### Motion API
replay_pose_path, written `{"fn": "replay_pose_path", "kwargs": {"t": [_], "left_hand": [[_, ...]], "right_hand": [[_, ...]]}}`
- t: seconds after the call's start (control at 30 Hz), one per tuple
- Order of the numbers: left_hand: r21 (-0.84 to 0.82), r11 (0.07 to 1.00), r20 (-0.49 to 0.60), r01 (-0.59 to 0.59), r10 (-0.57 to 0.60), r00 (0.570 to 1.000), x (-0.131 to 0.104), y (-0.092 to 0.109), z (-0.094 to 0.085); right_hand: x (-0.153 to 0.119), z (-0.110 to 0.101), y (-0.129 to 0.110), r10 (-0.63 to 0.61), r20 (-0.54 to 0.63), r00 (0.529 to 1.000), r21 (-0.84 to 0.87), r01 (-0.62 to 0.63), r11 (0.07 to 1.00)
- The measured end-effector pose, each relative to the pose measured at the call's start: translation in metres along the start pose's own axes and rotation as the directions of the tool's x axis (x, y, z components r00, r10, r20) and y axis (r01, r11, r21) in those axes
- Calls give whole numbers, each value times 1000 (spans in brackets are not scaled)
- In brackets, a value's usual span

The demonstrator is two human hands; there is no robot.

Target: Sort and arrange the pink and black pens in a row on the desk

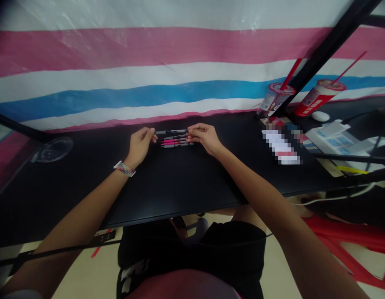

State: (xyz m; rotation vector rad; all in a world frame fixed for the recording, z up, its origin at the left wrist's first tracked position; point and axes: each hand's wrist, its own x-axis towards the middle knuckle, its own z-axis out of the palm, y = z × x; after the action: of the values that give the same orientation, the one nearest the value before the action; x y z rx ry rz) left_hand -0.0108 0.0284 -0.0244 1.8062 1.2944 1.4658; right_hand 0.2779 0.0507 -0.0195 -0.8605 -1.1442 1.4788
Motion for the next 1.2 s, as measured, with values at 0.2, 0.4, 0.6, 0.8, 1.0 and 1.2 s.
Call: {"fn": "replay_pose_path", "kwargs": {"t": [0.2,0.4,0.6,0.8,1.0,1.2], "left_hand": [[-40,999,-79,17,-20,997,2,-5,-1],[-13,1000,-116,16,-18,993,1,-6,-2],[-11,999,-94,33,-34,995,1,-4,-2],[17,1000,67,14,-15,998,1,-4,-1],[160,984,93,-79,64,994,-2,-3,0],[20,996,81,-84,82,993,-2,-1,4]], "right_hand": [[6,-7,3,-61,-100,993,-55,56,997],[13,-17,4,-75,-227,971,-120,48,992],[12,-15,5,-93,-248,964,-93,71,993],[3,2,11,-125,-74,989,-150,113,982],[2,4,9,-145,-60,988,-149,135,980],[1,4,7,-98,-52,994,-129,91,987]]}}
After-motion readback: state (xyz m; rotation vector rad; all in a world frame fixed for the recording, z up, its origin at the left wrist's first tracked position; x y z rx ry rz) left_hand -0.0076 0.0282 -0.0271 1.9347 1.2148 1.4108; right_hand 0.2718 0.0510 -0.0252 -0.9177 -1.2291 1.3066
